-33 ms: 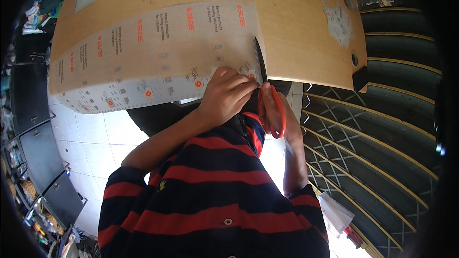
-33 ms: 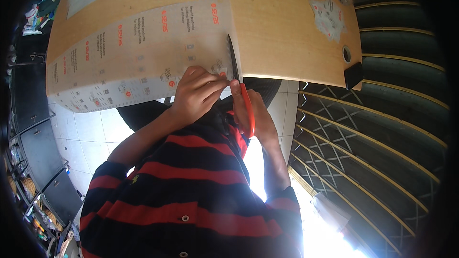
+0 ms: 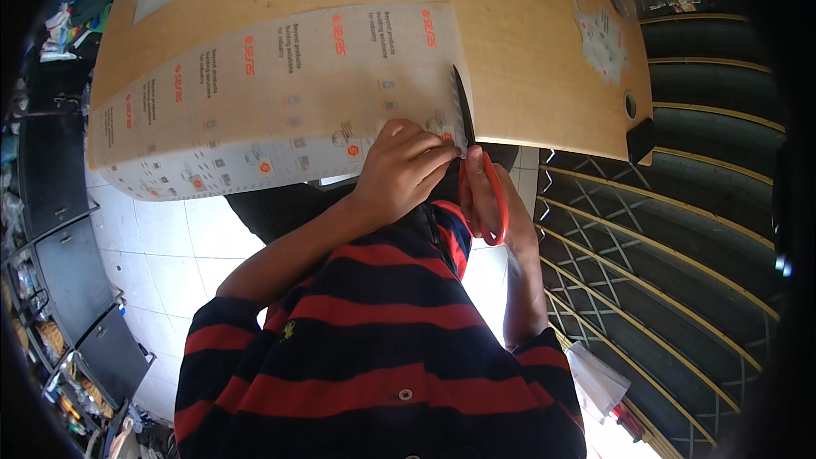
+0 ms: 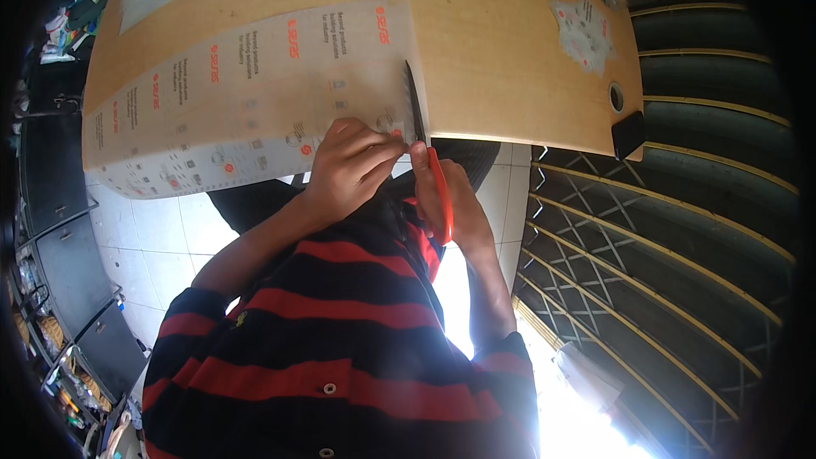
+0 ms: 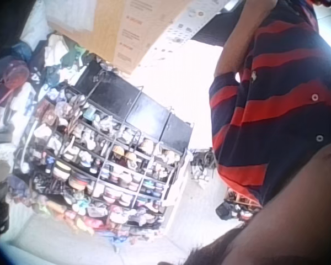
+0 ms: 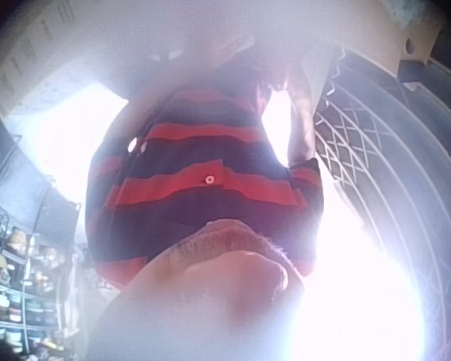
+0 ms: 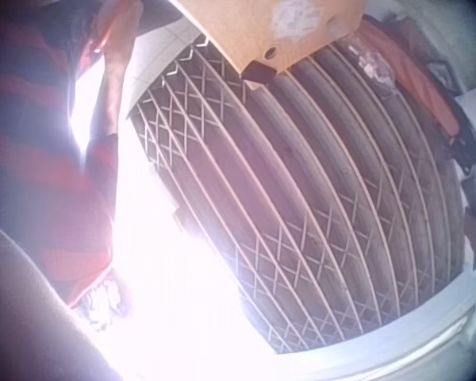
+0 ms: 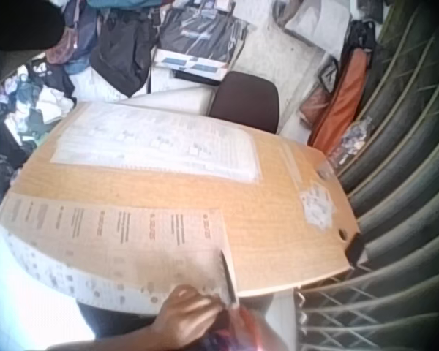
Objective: The person uses red-handled scissors to cut a sheet of white paper with red printed text into smaller rectangular pieces. They repeatedly position the paper on a wooden table, cut along the edges, and separate the pieces, continuing this process for the duration of the clip.
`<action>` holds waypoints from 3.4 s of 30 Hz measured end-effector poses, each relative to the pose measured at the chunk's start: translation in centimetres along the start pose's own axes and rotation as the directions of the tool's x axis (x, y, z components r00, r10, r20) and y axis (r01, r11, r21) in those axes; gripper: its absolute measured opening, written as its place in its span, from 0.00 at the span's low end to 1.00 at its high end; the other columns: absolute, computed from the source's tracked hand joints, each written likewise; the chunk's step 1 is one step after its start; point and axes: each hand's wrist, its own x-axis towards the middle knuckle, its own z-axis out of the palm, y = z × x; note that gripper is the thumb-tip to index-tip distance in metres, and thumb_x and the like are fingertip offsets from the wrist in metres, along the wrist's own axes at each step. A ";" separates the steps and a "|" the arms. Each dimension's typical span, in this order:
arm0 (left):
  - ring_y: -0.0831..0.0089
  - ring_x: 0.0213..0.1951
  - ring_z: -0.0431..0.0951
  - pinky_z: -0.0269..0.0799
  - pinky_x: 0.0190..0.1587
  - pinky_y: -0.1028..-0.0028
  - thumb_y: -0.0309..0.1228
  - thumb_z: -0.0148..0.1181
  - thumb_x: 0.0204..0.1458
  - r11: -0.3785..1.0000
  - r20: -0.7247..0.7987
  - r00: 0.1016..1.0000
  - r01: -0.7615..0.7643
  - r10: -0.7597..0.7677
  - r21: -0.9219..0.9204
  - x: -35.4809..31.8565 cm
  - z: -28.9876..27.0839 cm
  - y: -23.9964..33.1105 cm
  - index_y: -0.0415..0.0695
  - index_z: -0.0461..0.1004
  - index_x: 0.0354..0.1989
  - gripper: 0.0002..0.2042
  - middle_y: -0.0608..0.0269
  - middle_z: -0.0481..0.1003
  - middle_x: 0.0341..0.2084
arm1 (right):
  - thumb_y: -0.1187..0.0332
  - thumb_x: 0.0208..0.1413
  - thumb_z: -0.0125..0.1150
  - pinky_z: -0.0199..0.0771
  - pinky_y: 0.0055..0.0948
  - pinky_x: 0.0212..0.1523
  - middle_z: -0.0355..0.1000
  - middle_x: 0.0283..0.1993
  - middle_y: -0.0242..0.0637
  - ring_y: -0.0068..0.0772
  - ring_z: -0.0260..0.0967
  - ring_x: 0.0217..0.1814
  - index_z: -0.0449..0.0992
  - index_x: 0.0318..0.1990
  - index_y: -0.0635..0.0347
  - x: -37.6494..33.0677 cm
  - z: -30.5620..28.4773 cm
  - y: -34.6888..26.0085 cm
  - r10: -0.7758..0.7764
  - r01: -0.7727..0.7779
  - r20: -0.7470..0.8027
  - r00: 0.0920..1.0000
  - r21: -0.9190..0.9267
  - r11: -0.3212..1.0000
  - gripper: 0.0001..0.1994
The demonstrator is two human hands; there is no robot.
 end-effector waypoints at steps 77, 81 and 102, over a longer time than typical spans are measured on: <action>0.65 0.32 0.75 0.69 0.39 0.67 0.20 0.64 0.50 0.968 -0.037 0.994 0.087 -0.098 -0.237 0.7 -1.3 1.6 0.43 0.81 0.38 0.07 0.63 0.77 0.29 | 0.32 0.66 0.26 0.63 0.25 0.16 0.60 0.09 0.32 0.27 0.61 0.09 0.67 0.22 0.60 4.6 -2.5 -5.1 -0.026 0.021 -0.038 0.999 -0.140 0.990 0.40; 0.66 0.34 0.76 0.72 0.38 0.70 0.19 0.64 0.50 0.975 -0.023 0.996 0.076 -0.083 -0.211 0.6 -1.6 1.5 0.43 0.82 0.39 0.09 0.62 0.79 0.30 | 0.32 0.66 0.27 0.60 0.25 0.10 0.60 0.12 0.30 0.25 0.58 0.08 0.67 0.23 0.58 5.1 -2.6 -6.3 -0.009 0.004 -0.035 0.999 -0.130 0.992 0.38; 0.57 0.47 0.76 0.66 0.54 0.58 0.27 0.67 0.49 0.998 0.010 0.999 0.048 -0.048 0.033 0.2 -2.4 -1.0 0.42 0.79 0.37 0.08 0.58 0.78 0.40 | 0.31 0.65 0.29 0.62 0.24 0.12 0.61 0.09 0.33 0.28 0.59 0.08 0.65 0.14 0.59 10.7 -4.6 -9.2 -0.141 0.137 -0.021 0.990 -0.127 0.982 0.42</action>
